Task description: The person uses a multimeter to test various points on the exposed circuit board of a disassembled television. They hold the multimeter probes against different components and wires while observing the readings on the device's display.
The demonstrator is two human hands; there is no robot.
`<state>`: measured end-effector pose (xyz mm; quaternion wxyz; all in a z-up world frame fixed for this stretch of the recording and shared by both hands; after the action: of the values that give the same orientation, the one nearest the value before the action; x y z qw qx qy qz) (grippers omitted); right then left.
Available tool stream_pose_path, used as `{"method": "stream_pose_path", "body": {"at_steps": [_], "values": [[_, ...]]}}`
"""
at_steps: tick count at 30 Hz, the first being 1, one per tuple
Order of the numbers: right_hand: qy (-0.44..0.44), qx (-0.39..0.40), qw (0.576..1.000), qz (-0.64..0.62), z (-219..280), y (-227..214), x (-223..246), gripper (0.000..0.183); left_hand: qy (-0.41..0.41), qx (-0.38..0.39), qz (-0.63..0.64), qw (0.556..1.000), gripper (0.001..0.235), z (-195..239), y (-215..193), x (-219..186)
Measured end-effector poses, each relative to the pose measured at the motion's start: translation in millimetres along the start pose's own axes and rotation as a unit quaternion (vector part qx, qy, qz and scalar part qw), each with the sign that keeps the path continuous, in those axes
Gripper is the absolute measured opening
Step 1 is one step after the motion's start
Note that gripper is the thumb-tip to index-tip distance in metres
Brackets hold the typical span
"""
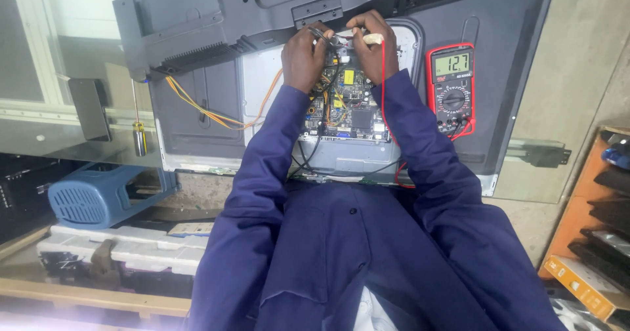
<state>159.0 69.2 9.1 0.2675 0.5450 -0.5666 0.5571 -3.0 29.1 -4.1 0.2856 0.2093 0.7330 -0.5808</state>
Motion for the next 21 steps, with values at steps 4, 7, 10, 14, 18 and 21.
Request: {"method": "stream_pose_path", "body": {"at_steps": [4, 7, 10, 14, 18, 21], "values": [[0.044, 0.034, 0.990, -0.131, 1.4, 6.2, -1.5, 0.028, -0.005, 0.008, -0.011, 1.000, 0.031, 1.8, 2.0, 1.0], [0.062, 0.051, 0.988, -0.134, -1.9, 6.8, 12.6, 0.023, -0.009, 0.005, -0.012, 1.000, 0.021, 1.6, 9.4, 5.8], [0.062, 0.066, 0.989, -0.112, -0.3, 6.1, 12.9, 0.021, -0.011, 0.005, -0.004, 1.000, 0.022, 2.1, 5.5, 0.7], [0.069, 0.080, 0.990, -0.098, 2.8, 8.6, 7.8, 0.020, 0.005, -0.004, -0.007, 1.000, 0.024, 2.9, 6.4, 0.9], [0.038, 0.081, 0.993, -0.077, 1.7, 8.3, 17.6, 0.022, 0.003, 0.000, -0.011, 1.000, 0.029, 2.1, 3.7, -2.9], [0.044, 0.082, 0.993, -0.074, 1.0, 9.9, 19.2, 0.019, -0.009, 0.001, -0.012, 1.000, 0.027, 2.1, 6.1, -1.1]]}}
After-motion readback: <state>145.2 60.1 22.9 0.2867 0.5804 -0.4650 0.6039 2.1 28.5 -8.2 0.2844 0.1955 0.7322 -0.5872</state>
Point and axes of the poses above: each hand's wrist, its own z-axis away from the middle knuckle, its own y-axis out of the palm, x = y × z, the point moved 3 cm from there along -z, towards the middle knuckle, and after that the axes turned 3 degrees about -z, right-handed, at the moved point
